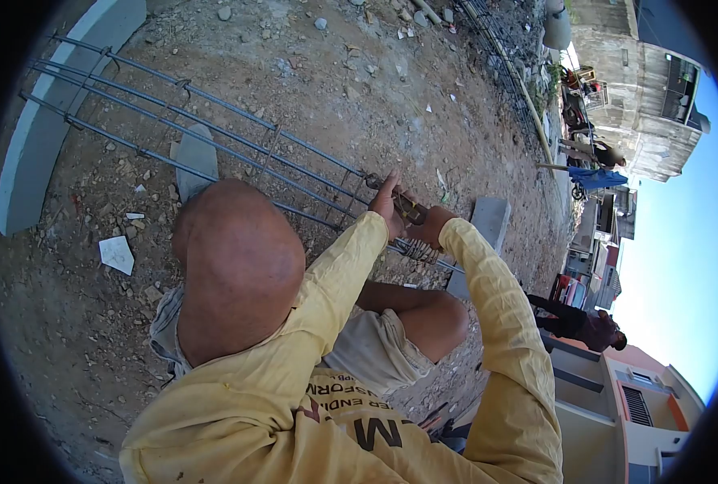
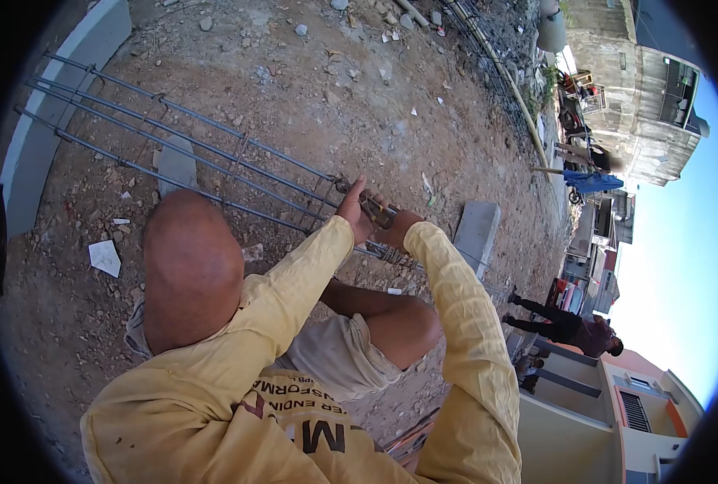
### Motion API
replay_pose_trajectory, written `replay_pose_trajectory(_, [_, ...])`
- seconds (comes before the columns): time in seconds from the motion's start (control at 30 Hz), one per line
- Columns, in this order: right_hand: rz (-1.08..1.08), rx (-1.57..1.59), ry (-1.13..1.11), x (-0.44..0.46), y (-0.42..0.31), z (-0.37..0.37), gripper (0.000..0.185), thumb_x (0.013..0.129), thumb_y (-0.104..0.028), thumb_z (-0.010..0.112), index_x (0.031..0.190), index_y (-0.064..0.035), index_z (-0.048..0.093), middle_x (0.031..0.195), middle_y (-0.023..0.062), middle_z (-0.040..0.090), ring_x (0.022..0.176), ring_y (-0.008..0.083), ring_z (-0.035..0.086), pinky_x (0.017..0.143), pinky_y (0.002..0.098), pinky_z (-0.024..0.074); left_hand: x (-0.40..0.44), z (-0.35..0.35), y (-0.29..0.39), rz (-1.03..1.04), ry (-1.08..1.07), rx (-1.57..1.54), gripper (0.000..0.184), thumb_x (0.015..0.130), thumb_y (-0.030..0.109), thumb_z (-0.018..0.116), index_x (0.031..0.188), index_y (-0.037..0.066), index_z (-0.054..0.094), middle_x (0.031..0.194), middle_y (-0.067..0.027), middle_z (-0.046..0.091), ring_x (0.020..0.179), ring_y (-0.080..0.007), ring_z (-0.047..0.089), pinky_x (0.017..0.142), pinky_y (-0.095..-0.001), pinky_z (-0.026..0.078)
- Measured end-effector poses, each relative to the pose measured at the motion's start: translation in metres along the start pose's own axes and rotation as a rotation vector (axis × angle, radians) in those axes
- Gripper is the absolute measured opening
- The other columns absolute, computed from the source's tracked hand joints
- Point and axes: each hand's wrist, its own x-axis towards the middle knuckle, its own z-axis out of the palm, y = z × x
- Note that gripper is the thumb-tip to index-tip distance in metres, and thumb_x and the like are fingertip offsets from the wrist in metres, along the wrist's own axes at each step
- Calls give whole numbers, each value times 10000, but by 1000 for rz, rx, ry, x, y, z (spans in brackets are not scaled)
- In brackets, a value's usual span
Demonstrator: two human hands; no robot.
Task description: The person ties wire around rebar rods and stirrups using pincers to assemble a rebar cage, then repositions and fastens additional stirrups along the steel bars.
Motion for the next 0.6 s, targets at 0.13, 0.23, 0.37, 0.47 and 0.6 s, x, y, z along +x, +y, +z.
replay_pose_trajectory(0.13, [38, 487, -356, 6, 19, -3, 398, 735, -356, 813, 848, -12, 649, 574, 46, 575, 493, 208, 616, 451, 339, 509, 5, 3, -5, 24, -108, -44, 429, 860, 502, 671, 722, 149, 470, 641, -13, 522, 616, -192, 571, 651, -413, 531])
replay_pose_trajectory(0.23, [-19, 359, -196, -1, 11, -1, 434, 751, -329, 795, 996, -29, 601, 668, 68, 608, 561, 237, 637, 504, 361, 530, 19, -1, -5, 72, -134, -81, 412, 936, 473, 573, 720, 143, 456, 617, 6, 473, 578, -180, 537, 620, -413, 525])
replay_pose_trajectory(0.37, [-78, -334, 740, -10, 14, 51, 497, 812, -295, 694, 1221, -84, 505, 999, 171, 646, 877, 342, 667, 753, 457, 546, 18, 19, -13, 156, 121, -17, 410, 988, 451, 487, 730, 136, 437, 595, 19, 403, 530, -167, 481, 568, -411, 504])
replay_pose_trajectory(0.47, [20, -264, 747, -24, 2, 57, 355, 894, -245, 538, 1229, -127, 520, 1140, 189, 599, 1070, 393, 605, 888, 484, 494, 22, 24, -17, 180, 196, -11, 422, 986, 466, 479, 736, 129, 432, 590, 8, 395, 526, -175, 472, 546, -411, 488])
replay_pose_trajectory(0.6, [34, -136, 560, -22, -4, 41, 347, 924, -248, 498, 1247, -125, 531, 1074, 243, 647, 1023, 404, 630, 875, 497, 498, 22, 21, -18, 187, 257, -7, 401, 973, 458, 500, 768, 120, 432, 594, -11, 397, 521, -188, 463, 527, -410, 473])
